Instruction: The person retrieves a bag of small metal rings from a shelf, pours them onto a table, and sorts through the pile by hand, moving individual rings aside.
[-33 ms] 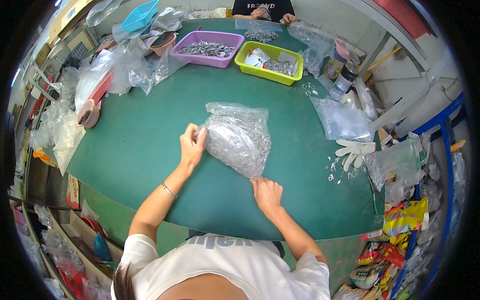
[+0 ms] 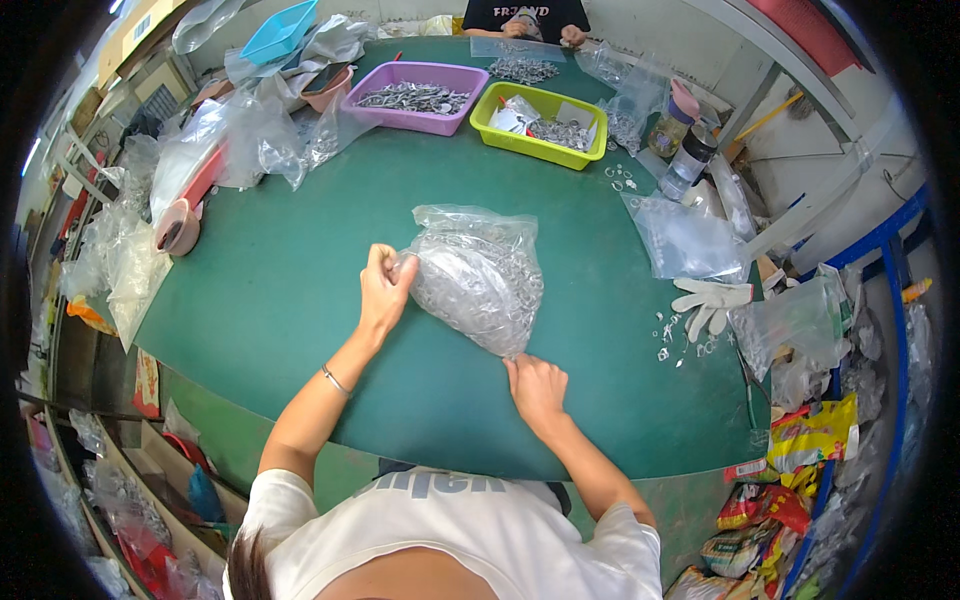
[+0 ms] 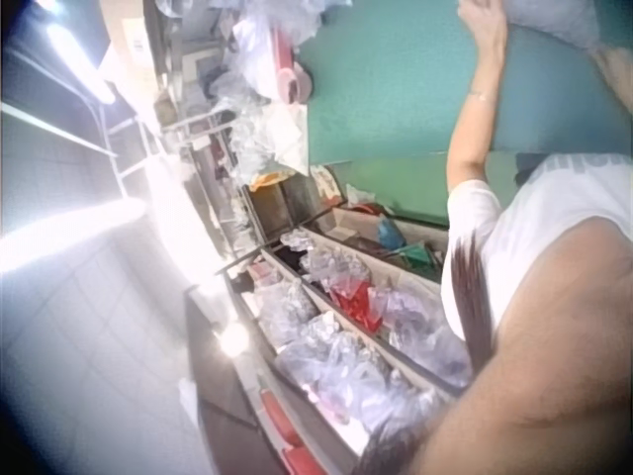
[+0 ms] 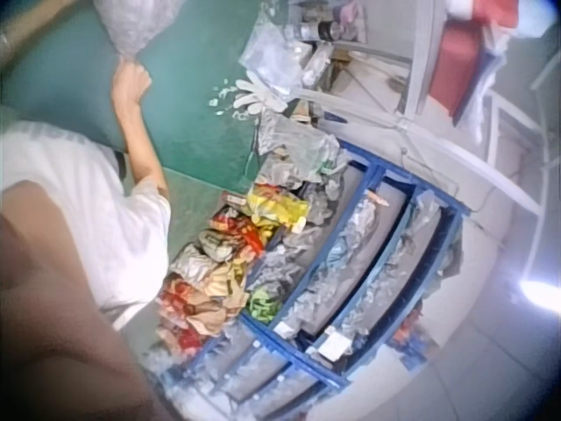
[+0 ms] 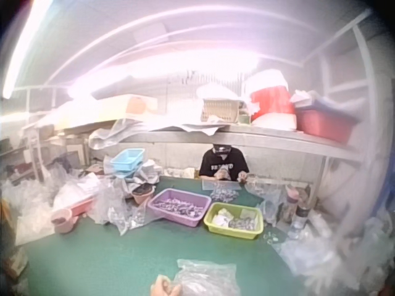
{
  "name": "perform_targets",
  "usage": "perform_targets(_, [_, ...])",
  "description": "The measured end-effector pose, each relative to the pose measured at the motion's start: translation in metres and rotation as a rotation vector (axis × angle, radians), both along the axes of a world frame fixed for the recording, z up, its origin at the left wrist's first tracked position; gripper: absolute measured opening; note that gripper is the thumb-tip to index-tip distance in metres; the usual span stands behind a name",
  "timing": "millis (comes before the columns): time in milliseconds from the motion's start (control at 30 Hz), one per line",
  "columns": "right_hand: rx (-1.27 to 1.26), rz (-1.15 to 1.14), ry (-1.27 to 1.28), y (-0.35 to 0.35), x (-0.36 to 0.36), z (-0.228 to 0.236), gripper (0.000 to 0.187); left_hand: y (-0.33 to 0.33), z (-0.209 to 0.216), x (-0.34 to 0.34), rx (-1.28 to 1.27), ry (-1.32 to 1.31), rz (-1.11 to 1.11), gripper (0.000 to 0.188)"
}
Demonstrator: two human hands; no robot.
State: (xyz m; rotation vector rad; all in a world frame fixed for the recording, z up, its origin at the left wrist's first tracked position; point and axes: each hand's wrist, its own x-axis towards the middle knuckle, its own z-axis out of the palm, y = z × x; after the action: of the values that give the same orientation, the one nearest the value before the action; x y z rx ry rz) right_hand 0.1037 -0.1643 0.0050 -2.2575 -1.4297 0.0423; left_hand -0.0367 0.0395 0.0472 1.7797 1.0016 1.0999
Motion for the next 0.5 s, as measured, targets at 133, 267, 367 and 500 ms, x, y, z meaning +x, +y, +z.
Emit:
perform_targets(133, [0.039, 0.068, 0.207, 0.0, 0.009, 0.014, 0.029, -0.002, 0.004, 0.002, 0.048, 0.215, -0.076, 0.021])
perform_targets(267, [0.05, 0.079, 0.45, 0.004, 0.02, 0.025, 0.029, 0.001, -0.003, 0.007, 0.288, 0.102, -0.049, 0.007])
perform_targets(367, [0.173, 0.1, 0.715, 0.014, 0.03, 0.034, 0.029, 0.01, -0.002, 0.012, 0.39, -0.039, 0.01, 0.008])
perform_targets(500, [0.23, 0.162, 0.842, 0.035, 0.043, 0.081, 0.034, 0.026, 0.025, 0.027, 0.474, -0.12, 0.067, 0.012])
